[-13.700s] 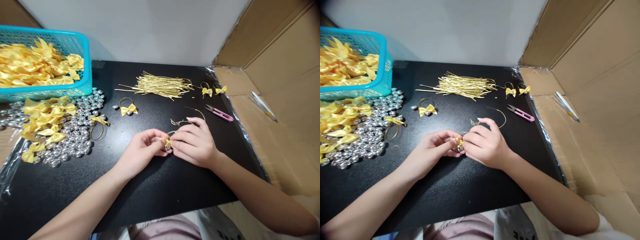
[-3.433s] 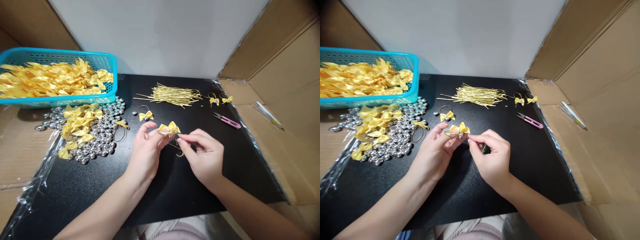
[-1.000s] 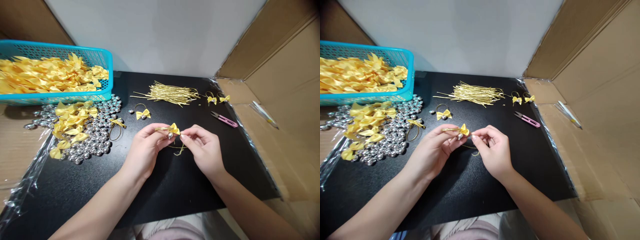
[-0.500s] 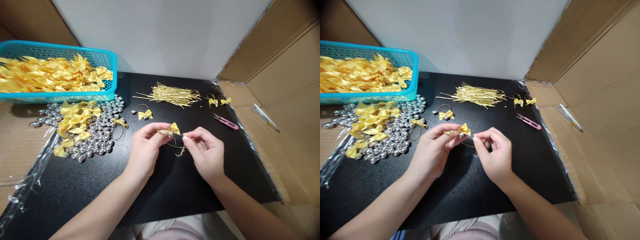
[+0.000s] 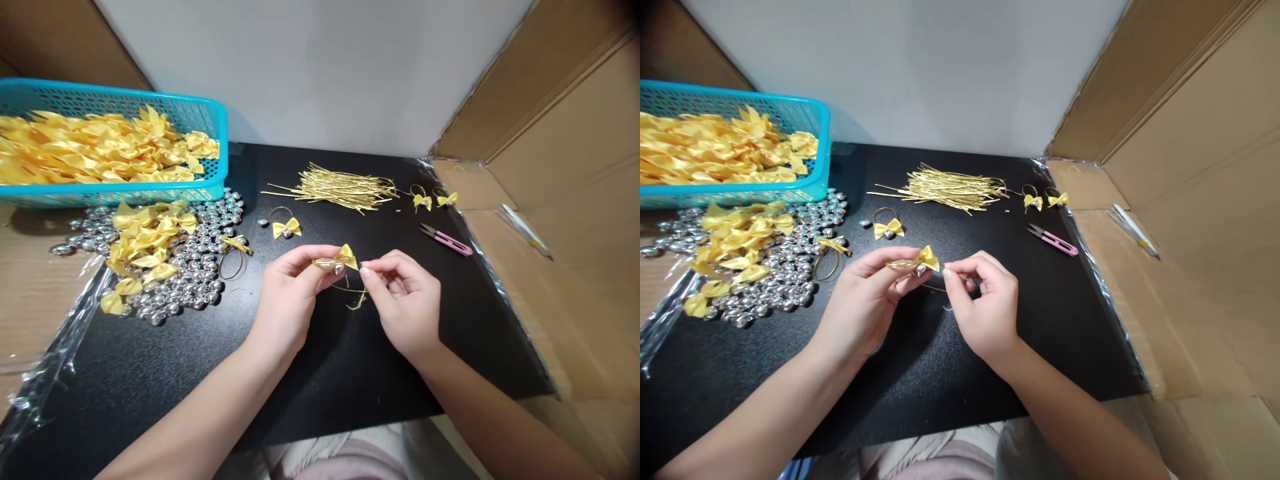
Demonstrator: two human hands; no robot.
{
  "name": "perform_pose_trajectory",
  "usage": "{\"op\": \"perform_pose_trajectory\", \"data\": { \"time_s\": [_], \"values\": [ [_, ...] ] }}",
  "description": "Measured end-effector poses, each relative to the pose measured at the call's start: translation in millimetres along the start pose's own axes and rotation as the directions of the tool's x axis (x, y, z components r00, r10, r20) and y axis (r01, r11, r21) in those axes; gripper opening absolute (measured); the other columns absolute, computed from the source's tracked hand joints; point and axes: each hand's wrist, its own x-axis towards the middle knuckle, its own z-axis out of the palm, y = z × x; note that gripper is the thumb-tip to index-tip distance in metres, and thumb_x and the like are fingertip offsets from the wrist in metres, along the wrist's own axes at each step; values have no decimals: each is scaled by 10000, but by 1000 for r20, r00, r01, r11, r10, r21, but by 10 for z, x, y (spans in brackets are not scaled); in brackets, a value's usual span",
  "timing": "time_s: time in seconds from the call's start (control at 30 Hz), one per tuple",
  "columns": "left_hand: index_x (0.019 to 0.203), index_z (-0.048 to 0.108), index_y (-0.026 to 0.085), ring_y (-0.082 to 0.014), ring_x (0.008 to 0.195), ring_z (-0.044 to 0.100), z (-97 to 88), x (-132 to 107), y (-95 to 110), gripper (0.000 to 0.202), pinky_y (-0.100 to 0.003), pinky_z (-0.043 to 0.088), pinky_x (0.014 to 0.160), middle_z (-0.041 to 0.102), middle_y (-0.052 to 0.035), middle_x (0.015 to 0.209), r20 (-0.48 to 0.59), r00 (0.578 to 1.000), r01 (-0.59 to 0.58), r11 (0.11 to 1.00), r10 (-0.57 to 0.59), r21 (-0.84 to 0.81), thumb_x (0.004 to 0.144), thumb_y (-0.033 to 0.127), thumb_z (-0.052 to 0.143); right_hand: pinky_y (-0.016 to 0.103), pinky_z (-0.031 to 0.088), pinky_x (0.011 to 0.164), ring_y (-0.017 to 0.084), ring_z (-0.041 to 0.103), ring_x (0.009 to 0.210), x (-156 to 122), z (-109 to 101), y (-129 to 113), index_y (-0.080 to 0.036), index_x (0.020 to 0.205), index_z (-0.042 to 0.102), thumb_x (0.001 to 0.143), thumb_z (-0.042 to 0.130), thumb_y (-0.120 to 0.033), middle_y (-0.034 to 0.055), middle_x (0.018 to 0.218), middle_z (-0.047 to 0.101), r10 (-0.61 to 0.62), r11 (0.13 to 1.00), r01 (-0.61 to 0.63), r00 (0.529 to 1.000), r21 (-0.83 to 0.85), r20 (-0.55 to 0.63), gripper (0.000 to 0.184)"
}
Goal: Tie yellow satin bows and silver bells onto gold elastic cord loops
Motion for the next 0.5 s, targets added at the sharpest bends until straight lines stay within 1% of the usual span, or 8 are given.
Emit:
{"op": "perform_pose_trajectory", "data": {
  "time_s": [0.2,0.4,0.5],
  "values": [
    [642,737,174,-121,707,689,-15,3,-10,58,-248,581,736,724,7,679,5,999,47,998,-47,-32,643,128,772,263,437,539,122,523,607,-8,-1,-4,-190,740,642,818,628,-149,3,683,561,-4,1000,4,1000,-8,-9,90],
    [637,714,166,-126,702,682,-15,12,-22,72,-277,581,757,713,6,678,9,996,84,996,-84,-19,630,156,785,261,439,548,114,513,599,1,15,26,-189,737,644,816,626,-141,-1,683,559,7,999,-8,1000,-44,-4,95],
    [631,706,165,-137,703,680,-11,18,-21,83,-308,580,780,708,3,675,-1,996,87,996,-87,-8,618,166,788,264,449,557,119,525,607,10,13,31,-190,735,643,814,626,-143,1,685,568,17,998,-17,1000,-60,-4,93]
  ]
}}
